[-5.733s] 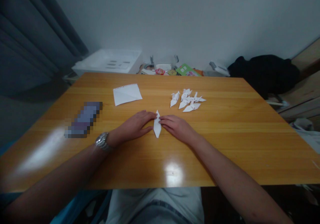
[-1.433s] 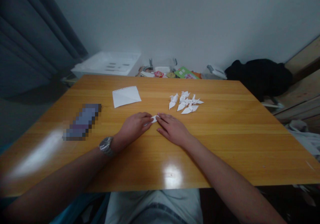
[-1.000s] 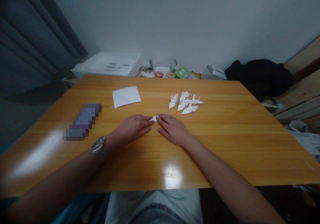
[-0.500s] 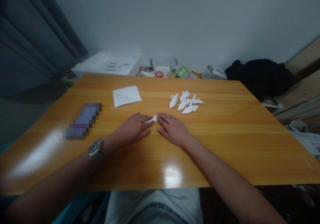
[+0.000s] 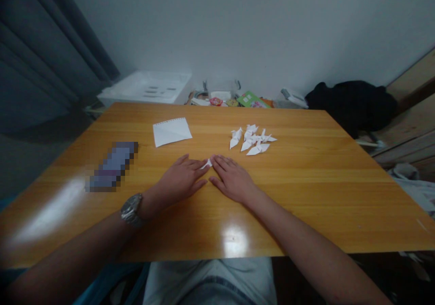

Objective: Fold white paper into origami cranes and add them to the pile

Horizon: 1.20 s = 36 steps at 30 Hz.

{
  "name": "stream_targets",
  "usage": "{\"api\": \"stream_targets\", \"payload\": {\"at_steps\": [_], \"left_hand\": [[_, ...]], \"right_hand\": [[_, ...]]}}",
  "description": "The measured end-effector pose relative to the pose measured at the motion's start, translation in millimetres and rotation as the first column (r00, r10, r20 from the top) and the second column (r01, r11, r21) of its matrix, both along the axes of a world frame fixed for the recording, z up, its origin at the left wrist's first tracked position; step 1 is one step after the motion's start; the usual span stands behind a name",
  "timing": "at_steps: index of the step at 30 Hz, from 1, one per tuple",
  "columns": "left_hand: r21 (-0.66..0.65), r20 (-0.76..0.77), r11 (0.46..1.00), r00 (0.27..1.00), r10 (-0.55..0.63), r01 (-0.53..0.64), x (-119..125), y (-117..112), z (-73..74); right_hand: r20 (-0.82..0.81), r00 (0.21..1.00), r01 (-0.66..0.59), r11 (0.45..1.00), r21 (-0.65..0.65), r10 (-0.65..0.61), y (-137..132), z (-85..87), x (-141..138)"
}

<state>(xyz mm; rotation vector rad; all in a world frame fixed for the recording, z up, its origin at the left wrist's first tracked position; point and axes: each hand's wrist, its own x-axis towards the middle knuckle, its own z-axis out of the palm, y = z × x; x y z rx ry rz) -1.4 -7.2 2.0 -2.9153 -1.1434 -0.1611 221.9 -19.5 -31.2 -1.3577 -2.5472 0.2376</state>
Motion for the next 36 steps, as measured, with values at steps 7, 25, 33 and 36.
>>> {"api": "stream_targets", "payload": {"at_steps": [7, 25, 33, 36], "left_hand": [[-0.017, 0.013, 1.0, 1.0, 0.018, -0.018, 2.2, -3.0, 1.0], [-0.02, 0.046, 1.0, 0.999, 0.012, -0.011, -1.2, 1.3, -2.9], [-0.032, 0.041, 0.999, 0.999, -0.007, 0.008, -4.2, 1.7, -3.6], [-0.051, 0.053, 0.999, 0.999, -0.009, 0.011, -3.8, 2.2, -2.4]], "right_hand": [[0.017, 1.0, 0.016, 1.0, -0.007, -0.016, -2.6, -1.5, -2.0], [0.007, 0.994, 0.105, 0.994, 0.003, -0.105, -2.3, 0.3, -10.3], [0.044, 0.989, 0.139, 0.99, -0.005, -0.139, -3.0, -2.7, 2.6], [0.027, 0.99, 0.136, 0.991, -0.002, -0.136, -3.0, -3.4, 3.1]]}}
